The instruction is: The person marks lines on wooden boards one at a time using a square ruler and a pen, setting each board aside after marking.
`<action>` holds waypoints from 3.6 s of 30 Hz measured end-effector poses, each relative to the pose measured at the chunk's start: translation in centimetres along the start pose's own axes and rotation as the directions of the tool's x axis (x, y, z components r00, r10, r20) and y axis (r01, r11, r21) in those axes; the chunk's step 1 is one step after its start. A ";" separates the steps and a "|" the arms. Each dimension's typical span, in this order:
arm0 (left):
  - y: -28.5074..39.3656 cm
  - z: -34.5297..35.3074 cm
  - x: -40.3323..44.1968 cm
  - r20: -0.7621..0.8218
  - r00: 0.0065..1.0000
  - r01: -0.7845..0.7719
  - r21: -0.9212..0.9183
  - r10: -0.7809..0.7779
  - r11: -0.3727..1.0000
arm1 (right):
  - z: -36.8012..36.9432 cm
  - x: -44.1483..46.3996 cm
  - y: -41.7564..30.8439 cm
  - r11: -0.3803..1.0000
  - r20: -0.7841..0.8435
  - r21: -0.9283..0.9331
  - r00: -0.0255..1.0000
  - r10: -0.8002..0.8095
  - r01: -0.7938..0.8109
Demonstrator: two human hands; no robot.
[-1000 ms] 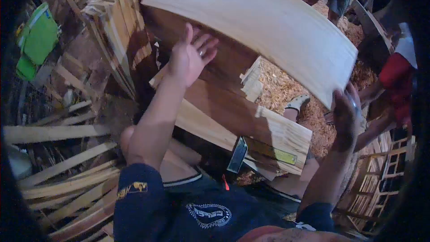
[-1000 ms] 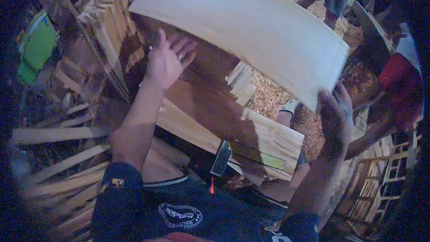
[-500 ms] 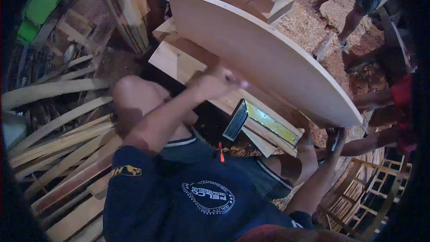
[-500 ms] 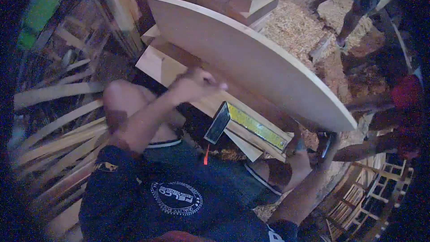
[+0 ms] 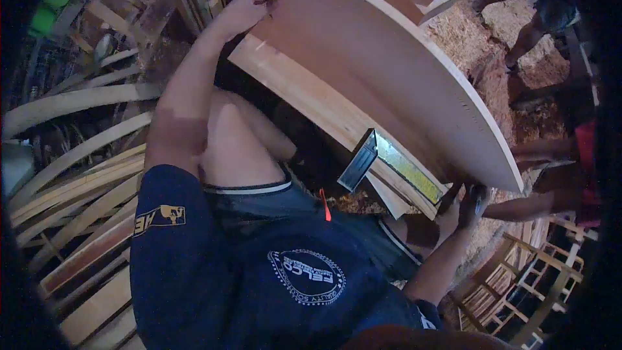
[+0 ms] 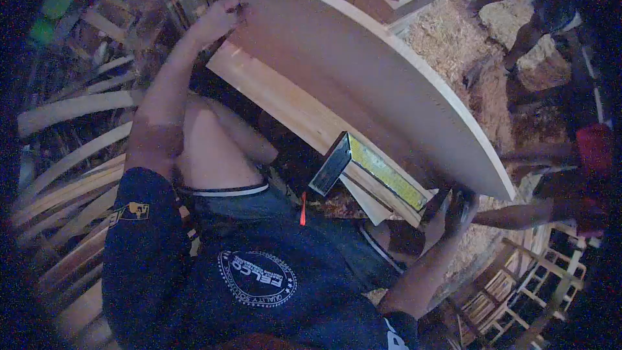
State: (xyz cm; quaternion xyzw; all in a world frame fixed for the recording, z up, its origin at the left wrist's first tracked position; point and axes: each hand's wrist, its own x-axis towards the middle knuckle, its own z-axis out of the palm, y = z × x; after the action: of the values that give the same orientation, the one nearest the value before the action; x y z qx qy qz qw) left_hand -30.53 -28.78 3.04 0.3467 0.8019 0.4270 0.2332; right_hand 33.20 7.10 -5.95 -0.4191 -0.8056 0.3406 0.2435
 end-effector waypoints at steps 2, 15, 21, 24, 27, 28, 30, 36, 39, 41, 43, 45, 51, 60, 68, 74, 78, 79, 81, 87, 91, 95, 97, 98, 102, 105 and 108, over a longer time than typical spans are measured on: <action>-2.0 0.2 1.0 -0.053 0.994 -0.092 -0.013 0.092 0.996 | 0.4 0.2 -2.3 0.999 -0.039 0.029 0.999 -0.023 0.024; -5.7 -0.7 2.3 -0.065 0.997 -0.054 -0.087 0.048 0.995 | 0.4 1.0 -0.3 0.815 -0.015 0.545 0.970 0.243 -0.196; -8.5 -1.0 3.2 -0.092 0.985 -0.162 -0.169 0.148 0.972 | 0.0 1.2 1.7 0.971 -0.022 0.232 0.997 0.069 -0.063; -8.6 -1.0 3.2 -0.082 0.988 -0.146 -0.197 0.132 0.969 | 0.0 1.7 2.3 0.813 -0.006 0.545 0.969 0.249 -0.205; -7.8 -1.0 3.2 -0.055 0.998 -0.029 -0.220 0.018 0.975 | 0.0 1.5 2.4 0.967 -0.066 0.208 0.985 0.161 -0.144; -7.5 -1.0 3.1 -0.057 0.998 -0.007 -0.221 -0.005 0.975 | -0.1 1.4 2.4 0.995 -0.064 0.018 0.993 0.096 -0.095; -7.6 -1.0 3.0 -0.061 0.998 -0.019 -0.230 0.005 0.973 | -0.2 1.4 2.6 0.994 -0.044 0.054 0.995 0.095 -0.093; -4.7 -0.4 2.1 -0.068 0.998 -0.020 -0.195 0.007 0.981 | 1.6 -0.1 -4.5 0.749 0.026 0.610 0.952 0.306 -0.257; -5.2 -0.2 1.8 -0.139 0.988 -0.082 -0.115 0.066 0.990 | 2.9 -1.0 -7.3 0.856 0.015 0.466 0.969 0.247 -0.225; -3.8 0.3 1.1 -0.150 0.987 -0.069 -0.051 0.061 0.996 | 4.2 -2.0 -8.6 1.000 -0.068 -0.011 0.998 -0.014 0.013; -3.9 -0.1 0.3 -0.151 0.974 -0.157 0.076 0.167 0.985 | 4.4 -2.0 -9.4 1.000 -0.134 0.010 0.991 0.002 -0.001; -3.9 -0.1 0.3 -0.087 0.995 -0.061 -0.110 0.052 0.992 | 3.6 -1.0 -10.6 0.619 0.041 0.716 0.905 0.423 -0.321; -7.7 -1.7 1.7 -0.075 0.994 -0.077 0.029 0.079 0.997 | 0.2 -2.4 -8.3 0.450 -0.004 0.872 0.917 0.398 -0.191; -10.8 -5.7 3.8 0.119 0.973 0.230 -0.600 -0.199 0.766 | 0.8 -5.5 -6.2 0.832 -0.099 0.519 0.954 0.284 -0.194; -12.5 -6.8 7.7 0.109 0.897 0.414 -0.549 -0.429 0.726 | 2.1 -3.8 -5.2 0.911 -0.053 0.401 0.990 0.129 -0.097; -10.3 -4.3 3.8 0.031 0.997 0.079 -0.440 -0.073 0.895 | 2.2 -3.5 -4.8 0.960 -0.078 0.267 0.991 0.111 -0.087; -14.8 -8.5 6.7 0.120 0.977 0.211 -0.397 -0.178 0.893 | 2.0 -3.5 -5.1 0.925 -0.042 0.366 0.991 0.126 -0.102; -15.0 -8.7 6.8 0.122 0.974 0.223 -0.408 -0.189 0.885 | 2.0 -3.6 -5.1 0.899 -0.028 0.426 0.992 0.124 -0.101; -12.9 -6.5 5.0 0.088 0.989 0.145 -0.416 -0.119 0.898 | 2.2 -3.4 -4.6 0.938 -0.063 0.340 0.994 0.091 -0.064; -11.7 -4.9 4.0 -0.026 0.997 0.056 -0.319 -0.068 0.946 | 2.9 -3.2 -3.7 0.948 -0.085 0.315 0.994 0.072 -0.041; -11.0 -4.9 3.8 0.065 0.998 0.040 -0.353 -0.019 0.935 | 2.5 -3.2 -4.3 0.960 -0.088 0.271 0.992 0.094 -0.067; -10.9 -4.4 3.8 -0.026 0.996 0.073 -0.311 -0.085 0.948 | 2.5 -3.3 -4.5 0.931 -0.051 0.353 0.992 0.115 -0.090; -12.8 -5.5 4.8 0.013 1.000 0.004 -0.224 -0.001 0.975 | 2.5 -3.2 -4.2 0.951 -0.056 0.302 0.994 0.091 -0.070; -13.1 -5.7 5.0 0.040 0.999 -0.016 -0.216 0.025 0.976 | 2.5 -3.1 -4.1 0.956 -0.059 0.285 0.995 0.083 -0.063; -11.4 -5.1 4.3 0.004 0.996 0.081 -0.374 -0.086 0.924 | 2.6 -3.0 -3.9 0.968 -0.101 0.250 0.994 0.050 -0.023; -10.6 -4.2 3.7 -0.085 0.985 0.106 -0.378 -0.149 0.920 | 2.3 -3.0 -4.1 0.976 -0.093 0.217 0.995 0.044 -0.023; -12.3 -6.1 4.7 0.117 0.993 0.077 -0.415 -0.030 0.907 | 2.9 -3.1 -3.8 0.962 -0.125 0.273 0.990 0.060 -0.024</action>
State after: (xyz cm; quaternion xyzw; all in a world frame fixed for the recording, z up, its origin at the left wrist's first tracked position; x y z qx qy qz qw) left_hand -42.05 -33.32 -4.55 0.2891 0.6873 0.5630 0.3565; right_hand 30.95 1.87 -5.32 -0.4205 -0.7245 0.4241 0.3442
